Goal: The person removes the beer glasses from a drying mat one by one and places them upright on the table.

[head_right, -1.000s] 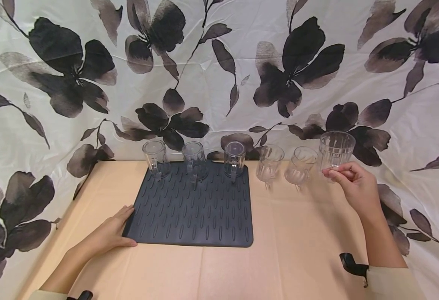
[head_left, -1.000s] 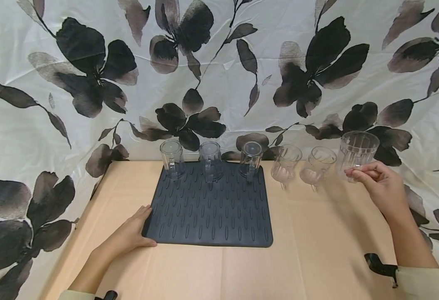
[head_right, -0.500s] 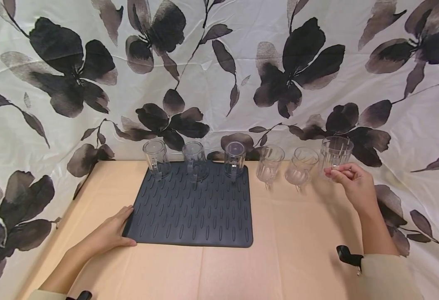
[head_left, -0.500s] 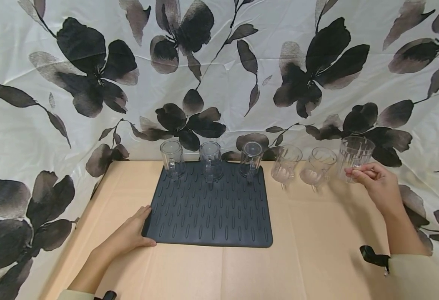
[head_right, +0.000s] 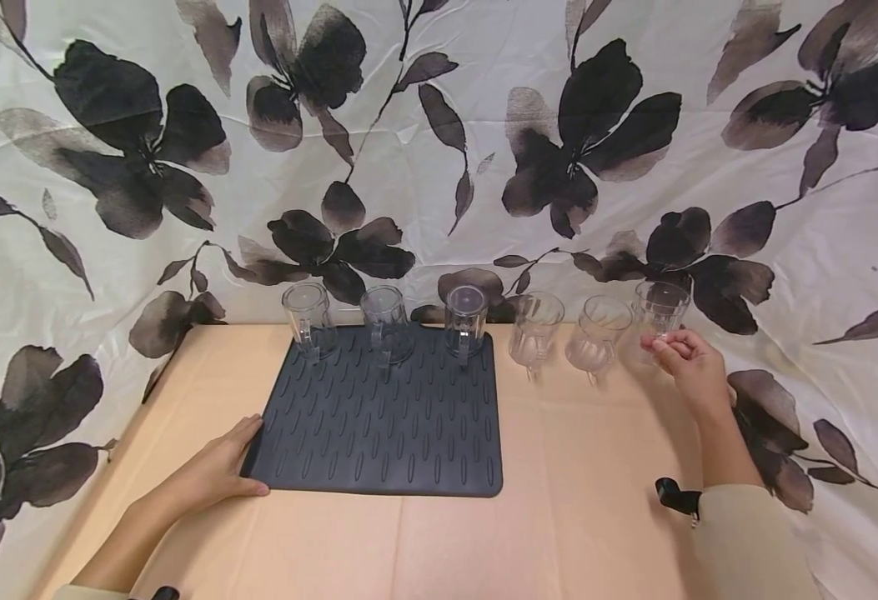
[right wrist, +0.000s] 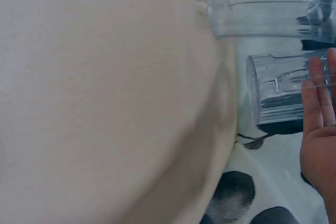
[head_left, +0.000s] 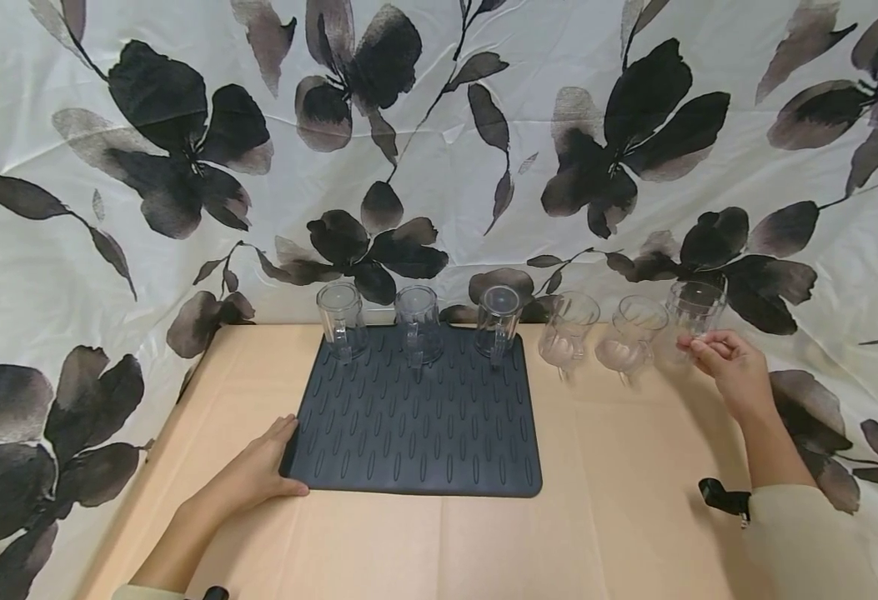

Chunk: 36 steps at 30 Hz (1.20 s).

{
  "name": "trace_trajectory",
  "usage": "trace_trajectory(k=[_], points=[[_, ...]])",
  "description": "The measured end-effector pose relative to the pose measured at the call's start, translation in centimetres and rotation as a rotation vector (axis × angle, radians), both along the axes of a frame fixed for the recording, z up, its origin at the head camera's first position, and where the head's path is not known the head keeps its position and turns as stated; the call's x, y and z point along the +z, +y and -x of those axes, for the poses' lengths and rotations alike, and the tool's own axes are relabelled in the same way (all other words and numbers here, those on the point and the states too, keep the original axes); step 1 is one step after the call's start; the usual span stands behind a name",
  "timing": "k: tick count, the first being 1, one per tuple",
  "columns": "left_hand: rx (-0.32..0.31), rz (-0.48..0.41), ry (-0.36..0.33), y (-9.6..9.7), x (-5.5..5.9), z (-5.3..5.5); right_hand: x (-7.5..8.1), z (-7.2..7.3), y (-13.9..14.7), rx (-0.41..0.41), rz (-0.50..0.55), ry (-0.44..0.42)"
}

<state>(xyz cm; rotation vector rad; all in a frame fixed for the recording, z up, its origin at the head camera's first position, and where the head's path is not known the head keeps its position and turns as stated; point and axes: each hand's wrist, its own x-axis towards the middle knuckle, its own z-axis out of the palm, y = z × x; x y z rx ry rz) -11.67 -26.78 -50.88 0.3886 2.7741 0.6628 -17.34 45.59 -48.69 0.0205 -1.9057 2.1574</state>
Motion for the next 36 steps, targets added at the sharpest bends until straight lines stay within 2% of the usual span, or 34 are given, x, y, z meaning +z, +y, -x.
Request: trace_trajectory(k=[5,11,13,18,21,24,33,36], points=[[0.002,-0.003,-0.006,0.1,0.1,-0.2,-1.3,0.1,0.3,0.006,0.019,-0.061],[-0.004,0.006,-0.004,0.1,0.1,-0.2,-2.3,0.1,0.7,0.04,0.026,-0.048],[-0.003,0.009,0.0,0.1,0.1,-0.2,-2.4,0.0,0.8,0.03,0.003,-0.056],[0.0,0.004,-0.003,0.2,0.0,-0.2,-2.6,-0.2,1.1,-0.048,-0.149,-0.093],[0.001,0.0,-0.001,0.2,0.0,-0.2,-2.8,-0.4,1.2,-0.075,-0.151,-0.102],[0.001,-0.007,0.001,0.1,0.1,-0.2,-2.9,-0.4,1.1,-0.068,-0.105,-0.087],[0.006,-0.03,-0.01,-0.1,-0.2,-0.3,-2.3,-0.7,0.6,-0.066,-0.15,-0.095],[0.0,-0.026,-0.004,-0.1,-0.1,-0.2,-2.5,-0.7,0.8,-0.082,-0.206,-0.1]])
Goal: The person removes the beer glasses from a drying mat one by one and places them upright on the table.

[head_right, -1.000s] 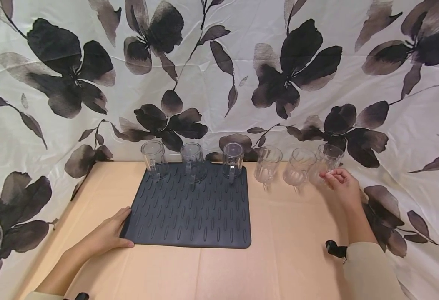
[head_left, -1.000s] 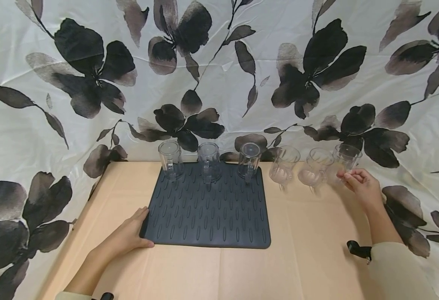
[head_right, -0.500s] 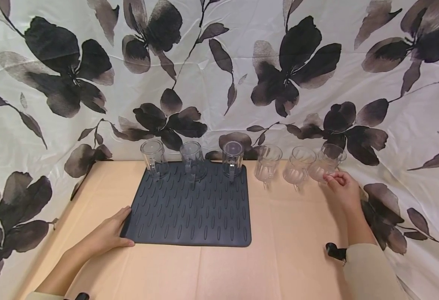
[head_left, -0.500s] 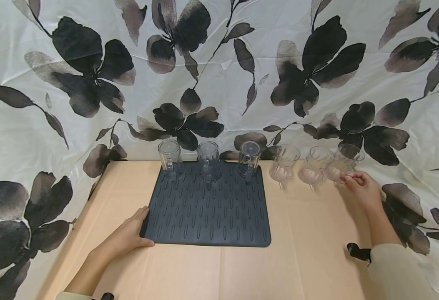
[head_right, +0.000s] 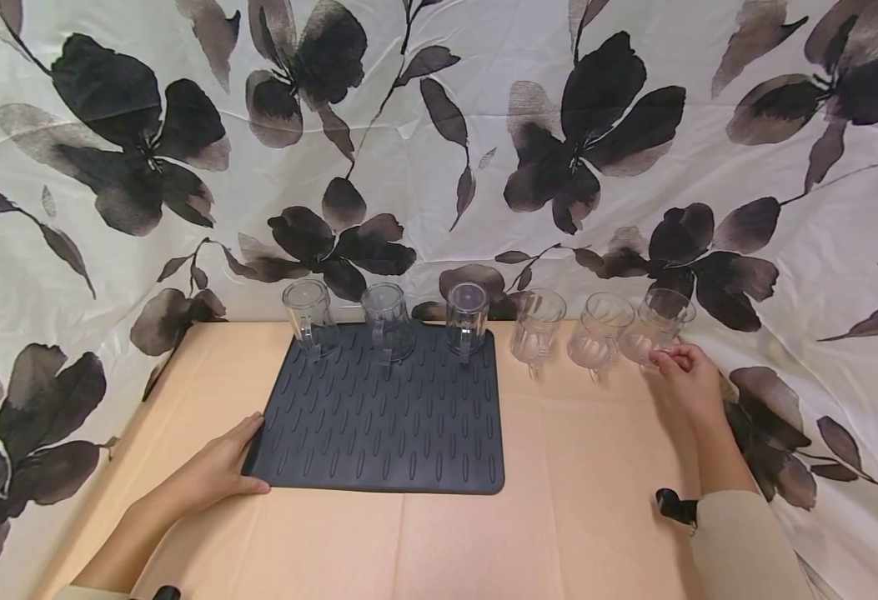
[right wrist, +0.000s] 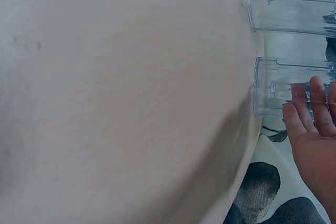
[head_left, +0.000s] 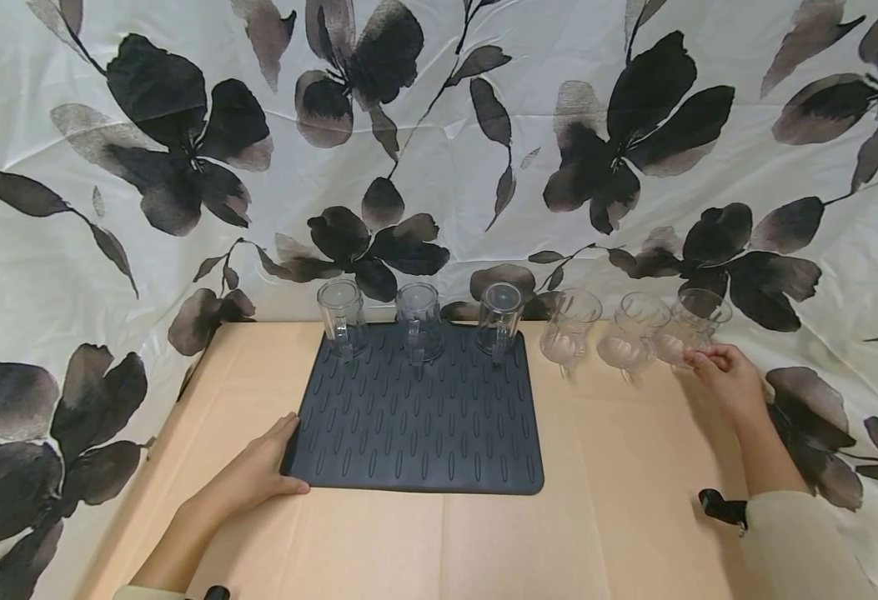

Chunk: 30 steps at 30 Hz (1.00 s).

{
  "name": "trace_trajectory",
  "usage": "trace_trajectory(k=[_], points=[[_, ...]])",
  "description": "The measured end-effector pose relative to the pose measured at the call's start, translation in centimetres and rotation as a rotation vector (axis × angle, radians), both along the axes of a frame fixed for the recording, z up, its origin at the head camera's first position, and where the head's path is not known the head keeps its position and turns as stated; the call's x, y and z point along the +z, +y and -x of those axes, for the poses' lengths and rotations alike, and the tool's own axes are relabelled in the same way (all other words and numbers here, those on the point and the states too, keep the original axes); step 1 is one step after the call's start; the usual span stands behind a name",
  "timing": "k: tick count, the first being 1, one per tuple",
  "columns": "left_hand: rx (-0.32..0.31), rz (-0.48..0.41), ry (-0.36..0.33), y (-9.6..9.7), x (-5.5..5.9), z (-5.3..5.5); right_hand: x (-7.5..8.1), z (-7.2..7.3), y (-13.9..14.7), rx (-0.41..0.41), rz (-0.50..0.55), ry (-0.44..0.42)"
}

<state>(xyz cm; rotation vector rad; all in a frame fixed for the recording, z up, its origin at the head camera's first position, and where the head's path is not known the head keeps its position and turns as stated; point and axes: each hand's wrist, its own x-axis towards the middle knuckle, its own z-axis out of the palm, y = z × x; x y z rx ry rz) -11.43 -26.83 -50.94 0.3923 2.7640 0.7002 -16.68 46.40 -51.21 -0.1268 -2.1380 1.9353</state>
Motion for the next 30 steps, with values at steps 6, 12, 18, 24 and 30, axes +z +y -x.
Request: trace_trajectory(k=[6,12,18,24,30], points=[[0.003,-0.009,-0.006,-0.2,0.0,0.0,0.6,-0.3,-0.2,-0.042,-0.192,-0.07],[0.0,-0.011,-0.018,-0.3,0.1,0.2,1.1,-0.6,-0.2,-0.1,-0.351,-0.112],[-0.003,-0.014,-0.032,-0.2,0.2,0.1,1.9,-1.3,-0.6,-0.248,-0.53,-0.144],[0.021,-0.004,-0.035,0.1,0.3,0.2,4.1,-2.3,-2.4,-0.347,-0.646,-0.108],[0.024,0.008,-0.028,0.1,0.2,0.3,6.3,-3.1,-5.8,-0.297,-0.671,0.074]])
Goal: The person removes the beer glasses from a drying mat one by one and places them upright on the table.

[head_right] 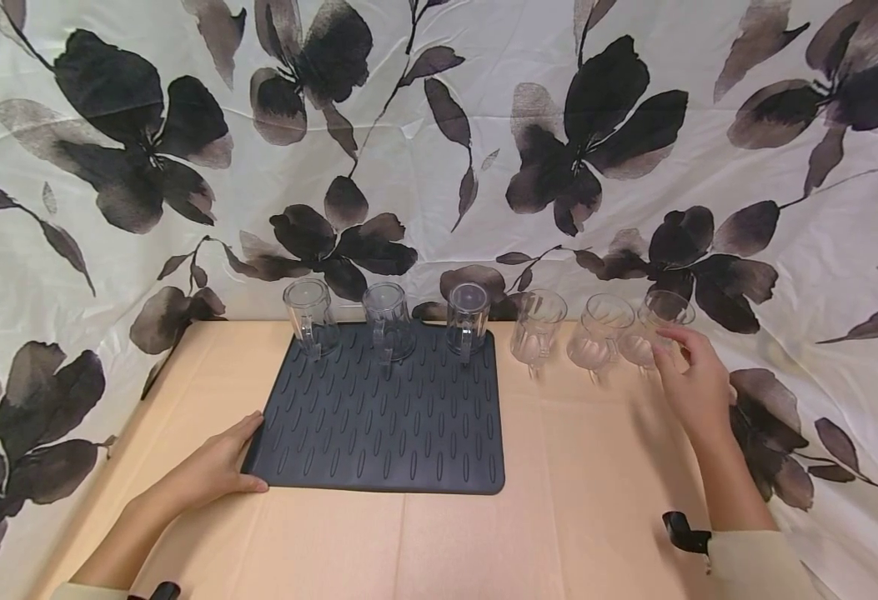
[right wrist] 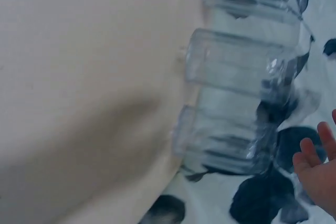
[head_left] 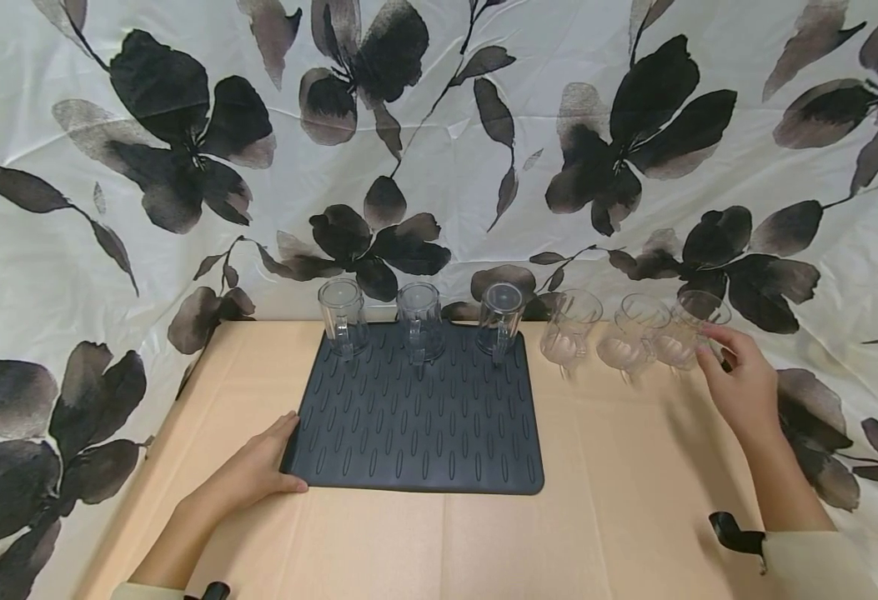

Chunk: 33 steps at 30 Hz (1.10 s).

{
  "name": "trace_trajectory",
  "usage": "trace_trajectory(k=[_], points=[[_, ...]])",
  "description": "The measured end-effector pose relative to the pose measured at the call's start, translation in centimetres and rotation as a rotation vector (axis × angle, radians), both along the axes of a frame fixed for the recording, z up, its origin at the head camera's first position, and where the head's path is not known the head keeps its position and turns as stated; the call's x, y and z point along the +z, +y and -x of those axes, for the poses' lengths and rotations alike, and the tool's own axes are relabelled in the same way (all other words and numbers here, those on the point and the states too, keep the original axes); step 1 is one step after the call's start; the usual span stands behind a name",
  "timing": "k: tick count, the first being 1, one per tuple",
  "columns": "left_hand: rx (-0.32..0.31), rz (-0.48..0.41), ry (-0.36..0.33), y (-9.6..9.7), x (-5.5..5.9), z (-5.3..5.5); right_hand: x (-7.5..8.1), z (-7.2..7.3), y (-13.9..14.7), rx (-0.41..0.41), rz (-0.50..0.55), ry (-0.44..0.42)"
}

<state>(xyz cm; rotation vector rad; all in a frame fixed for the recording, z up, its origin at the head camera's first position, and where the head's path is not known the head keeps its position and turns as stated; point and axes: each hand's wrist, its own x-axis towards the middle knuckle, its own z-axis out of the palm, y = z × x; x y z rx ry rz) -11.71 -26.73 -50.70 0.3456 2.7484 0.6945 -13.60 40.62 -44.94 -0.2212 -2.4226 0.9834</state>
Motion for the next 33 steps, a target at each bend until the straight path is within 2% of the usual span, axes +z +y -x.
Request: trace_trajectory(k=[2,9,13,15,21,24,27,31,33], points=[[0.0,0.001,0.003,0.0,-0.1,0.0,0.5,0.0,-1.0,0.059,0.009,0.024],[-0.013,0.003,0.013,0.0,0.0,0.2,1.9,0.5,-4.3,0.234,0.017,-0.003],[-0.018,0.007,0.014,0.2,0.1,0.3,2.3,1.1,-6.4,0.348,0.092,0.002],[-0.02,0.007,0.016,0.2,0.2,0.3,2.2,1.6,-7.5,0.397,0.098,-0.005],[-0.02,0.009,0.012,0.0,0.2,0.2,1.3,3.1,-10.6,0.494,0.029,-0.082],[-0.02,0.01,0.011,0.0,0.1,0.2,0.6,3.9,-12.0,0.547,0.075,-0.105],[-0.016,0.015,0.006,-0.1,0.1,0.2,0.3,4.8,-13.7,0.595,0.127,-0.168],[-0.013,0.015,0.0,-0.1,0.2,0.1,-0.7,6.1,-15.3,0.619,0.16,-0.257],[-0.013,0.01,-0.003,-0.2,0.2,0.1,-1.7,7.0,-15.7,0.622,0.193,-0.269]])
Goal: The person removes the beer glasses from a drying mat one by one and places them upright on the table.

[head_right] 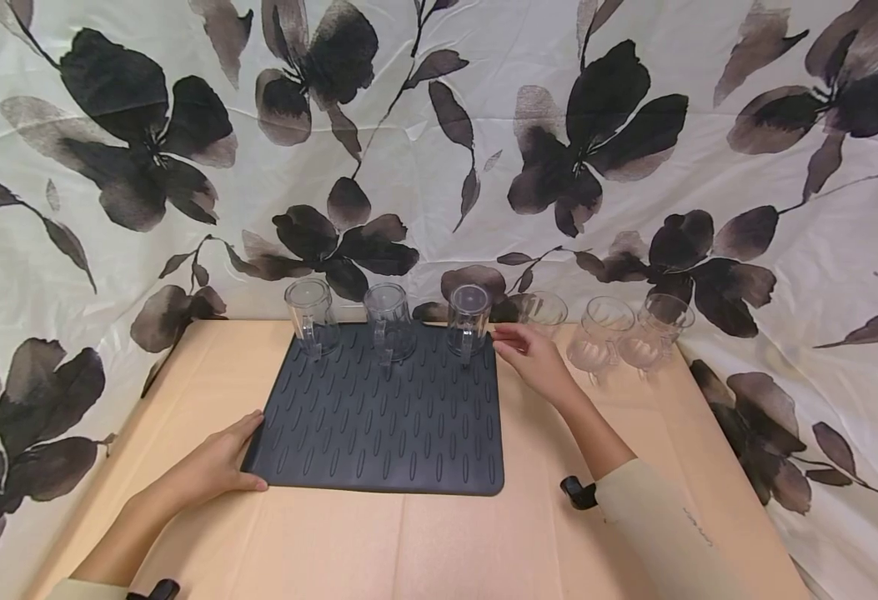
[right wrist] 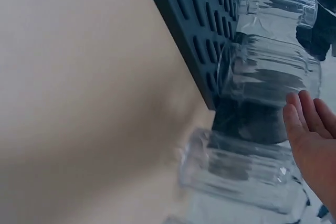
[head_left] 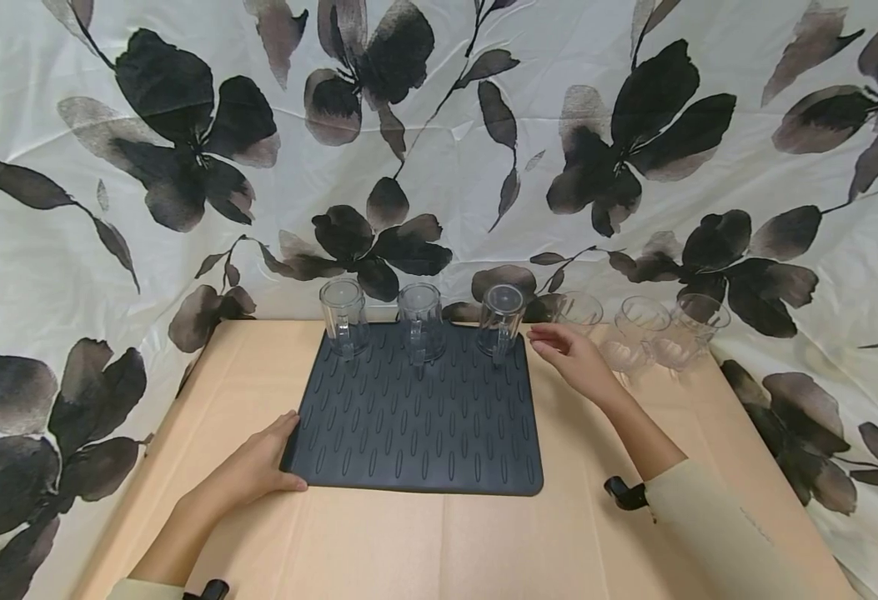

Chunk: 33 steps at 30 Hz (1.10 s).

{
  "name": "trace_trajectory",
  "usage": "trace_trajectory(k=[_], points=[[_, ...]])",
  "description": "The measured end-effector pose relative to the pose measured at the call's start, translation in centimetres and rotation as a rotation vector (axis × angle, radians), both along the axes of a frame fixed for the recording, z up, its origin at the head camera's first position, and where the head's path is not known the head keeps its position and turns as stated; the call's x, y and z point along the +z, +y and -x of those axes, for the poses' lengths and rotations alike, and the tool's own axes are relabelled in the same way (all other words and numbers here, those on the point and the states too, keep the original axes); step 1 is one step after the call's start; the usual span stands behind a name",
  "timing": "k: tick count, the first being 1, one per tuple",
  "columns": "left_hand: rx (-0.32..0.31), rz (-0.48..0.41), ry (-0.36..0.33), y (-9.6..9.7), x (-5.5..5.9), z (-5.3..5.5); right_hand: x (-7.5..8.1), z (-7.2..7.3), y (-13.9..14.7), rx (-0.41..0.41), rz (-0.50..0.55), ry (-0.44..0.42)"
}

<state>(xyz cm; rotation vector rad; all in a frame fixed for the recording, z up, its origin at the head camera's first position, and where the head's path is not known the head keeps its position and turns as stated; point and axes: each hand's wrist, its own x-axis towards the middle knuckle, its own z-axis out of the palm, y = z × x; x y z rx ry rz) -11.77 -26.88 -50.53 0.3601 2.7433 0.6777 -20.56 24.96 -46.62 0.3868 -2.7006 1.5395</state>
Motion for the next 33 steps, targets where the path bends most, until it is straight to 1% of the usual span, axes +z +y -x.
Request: trace_trajectory(k=[5,10,16,23,33], points=[[-0.001,-0.003,-0.003,0.0,0.2,0.0,-1.3,1.4,-0.9,-0.001,0.071,-0.032],[-0.008,0.001,0.016,-0.2,0.3,-0.1,-1.9,2.2,-2.0,0.019,0.074,-0.038],[-0.009,0.001,0.014,-0.2,0.3,-0.1,-2.3,2.4,-3.2,0.039,0.084,-0.024],[-0.011,0.001,0.012,-0.1,0.0,-0.1,-2.8,2.5,-3.7,0.047,0.108,-0.037],[0.005,0.002,0.012,-0.2,-0.1,0.0,-3.5,2.9,-4.7,0.069,0.219,-0.057]])
